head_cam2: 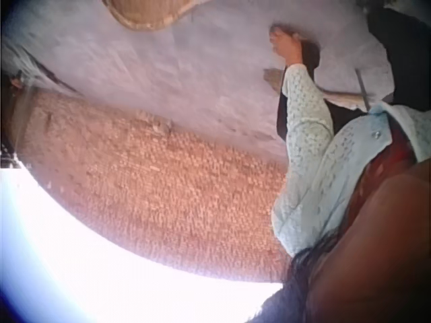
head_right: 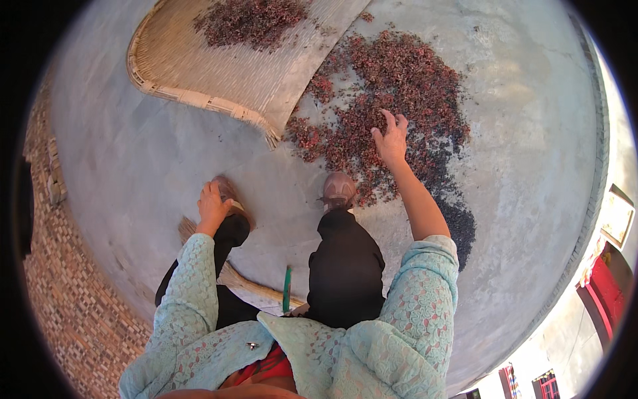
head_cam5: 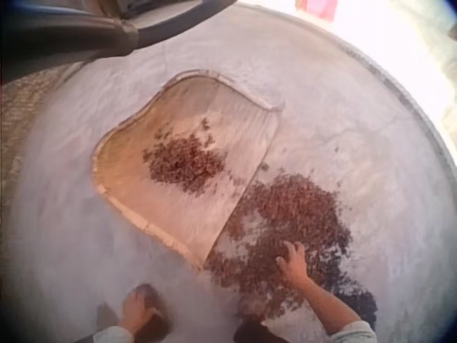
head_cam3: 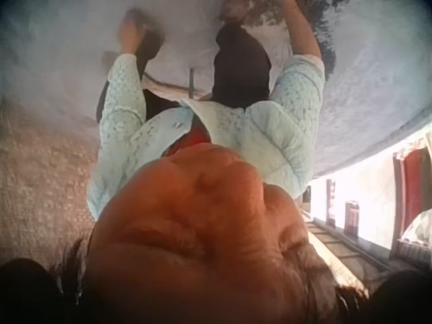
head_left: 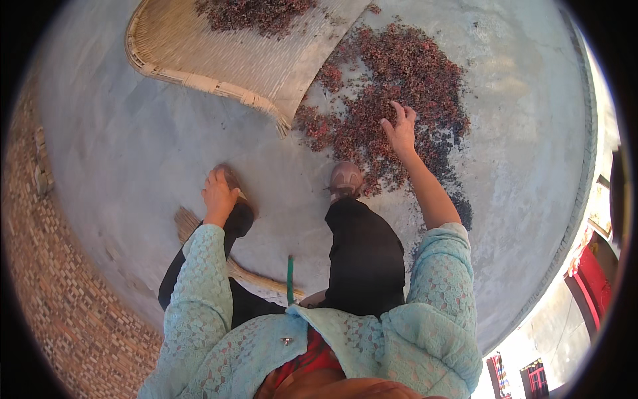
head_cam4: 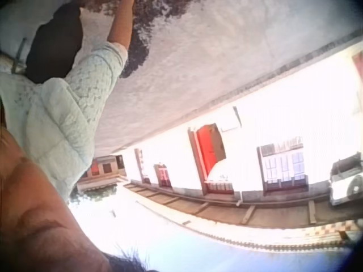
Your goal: The person sits on a small stool and sweeps a pile of reddish-brown grains on a concrete floor using a traditional straw broom. They periodically pause to spread and inspect the grains with their hand, then resume sweeping to gather the material into a neat pile.
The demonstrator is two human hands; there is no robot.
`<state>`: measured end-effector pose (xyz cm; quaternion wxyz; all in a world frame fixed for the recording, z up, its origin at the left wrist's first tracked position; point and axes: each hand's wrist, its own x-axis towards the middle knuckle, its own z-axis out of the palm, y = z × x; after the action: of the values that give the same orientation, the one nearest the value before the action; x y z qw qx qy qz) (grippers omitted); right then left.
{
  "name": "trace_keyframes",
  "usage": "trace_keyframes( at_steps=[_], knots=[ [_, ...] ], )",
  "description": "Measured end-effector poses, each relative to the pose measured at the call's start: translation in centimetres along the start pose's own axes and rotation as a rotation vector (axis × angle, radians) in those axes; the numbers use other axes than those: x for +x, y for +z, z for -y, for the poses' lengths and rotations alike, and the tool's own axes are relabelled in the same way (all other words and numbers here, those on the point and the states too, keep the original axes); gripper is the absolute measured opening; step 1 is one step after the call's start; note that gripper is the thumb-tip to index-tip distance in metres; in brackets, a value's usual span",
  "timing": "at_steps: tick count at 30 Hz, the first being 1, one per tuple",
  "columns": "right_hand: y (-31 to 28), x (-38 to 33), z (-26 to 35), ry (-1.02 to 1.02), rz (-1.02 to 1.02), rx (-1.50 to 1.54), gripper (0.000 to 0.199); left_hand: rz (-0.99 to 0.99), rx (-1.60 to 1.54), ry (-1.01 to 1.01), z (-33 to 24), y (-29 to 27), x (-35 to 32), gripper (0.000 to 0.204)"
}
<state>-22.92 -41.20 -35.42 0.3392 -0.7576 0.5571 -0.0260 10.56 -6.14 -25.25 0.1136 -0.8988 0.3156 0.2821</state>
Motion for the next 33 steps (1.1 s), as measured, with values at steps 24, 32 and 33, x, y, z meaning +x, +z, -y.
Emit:
trace_keyframes(
  at_steps=[24,32,33],
  knots=[
    [0.0,10.0,-7.5,0.136,-0.22,-0.343,0.065,0.501,-0.162,-0.572,-8.4,9.1,11.8,0.172],
    [-3.9,16.1,-0.4,0.309,-0.495,-0.3,0.054,0.488,-0.225,-0.572,-7.3,9.2,11.6,0.173],
    [-6.2,17.9,-3.8,0.301,-0.539,-0.306,0.058,0.473,-0.247,-0.536,-7.4,9.6,11.4,0.172]
  ],
)
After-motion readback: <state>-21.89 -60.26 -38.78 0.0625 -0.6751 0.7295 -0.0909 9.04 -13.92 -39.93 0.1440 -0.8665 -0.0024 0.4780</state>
